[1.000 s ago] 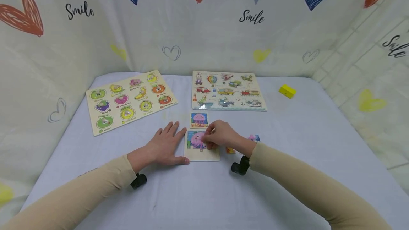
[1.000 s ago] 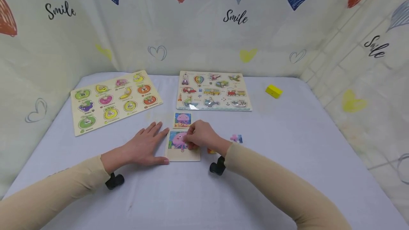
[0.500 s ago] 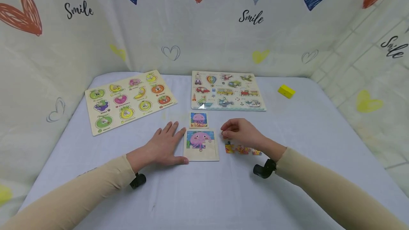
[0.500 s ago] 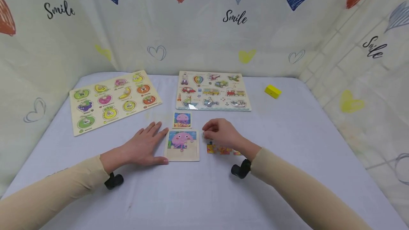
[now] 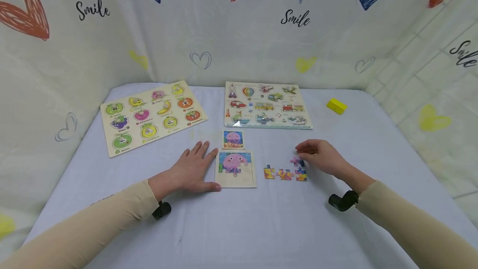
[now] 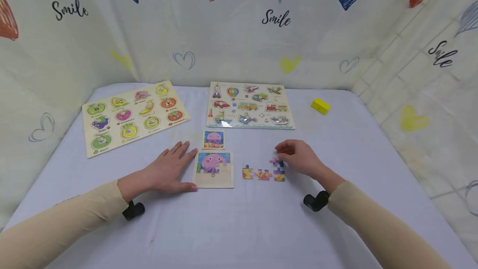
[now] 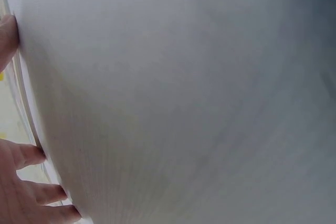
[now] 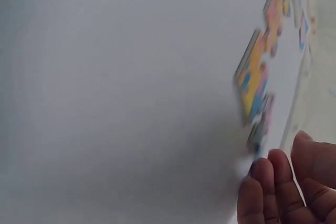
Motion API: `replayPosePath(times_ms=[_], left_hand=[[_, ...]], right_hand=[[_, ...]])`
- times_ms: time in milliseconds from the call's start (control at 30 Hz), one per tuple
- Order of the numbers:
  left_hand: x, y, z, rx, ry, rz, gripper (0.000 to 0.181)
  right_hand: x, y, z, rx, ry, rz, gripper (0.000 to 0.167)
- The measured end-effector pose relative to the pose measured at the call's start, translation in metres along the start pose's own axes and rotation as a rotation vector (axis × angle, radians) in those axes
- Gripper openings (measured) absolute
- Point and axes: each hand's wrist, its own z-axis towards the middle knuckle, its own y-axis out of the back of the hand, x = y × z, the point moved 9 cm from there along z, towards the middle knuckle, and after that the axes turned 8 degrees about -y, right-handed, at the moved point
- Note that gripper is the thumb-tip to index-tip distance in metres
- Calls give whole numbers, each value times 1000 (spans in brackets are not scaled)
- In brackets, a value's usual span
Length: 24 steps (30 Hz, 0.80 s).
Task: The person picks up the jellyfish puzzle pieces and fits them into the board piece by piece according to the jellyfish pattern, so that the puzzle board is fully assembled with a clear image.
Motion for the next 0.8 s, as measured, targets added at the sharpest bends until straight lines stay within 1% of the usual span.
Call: replayPosePath(times_ms=[133,233,333,500,700,800], left_hand=[[0,0,0,5,4,-3,107],[-1,0,0,7,3,-6,107],[-1,1,0,6,2,-6,107],[-2,2,0,8,4,-2,107],[-1,1,0,8,6,-7,107],[-1,0,1,10,7,-13,107]], right_hand=[[-13,6,0,-3,-7,-26,36],[-17,5,1,6,2,-56,37],[-17,3,3,0,27,-101,36],[-13,2,4,-48,56,-175,30],[-6,0,2,-65,97,-218,24],[-4,-1,2,-66,101,-231,23]])
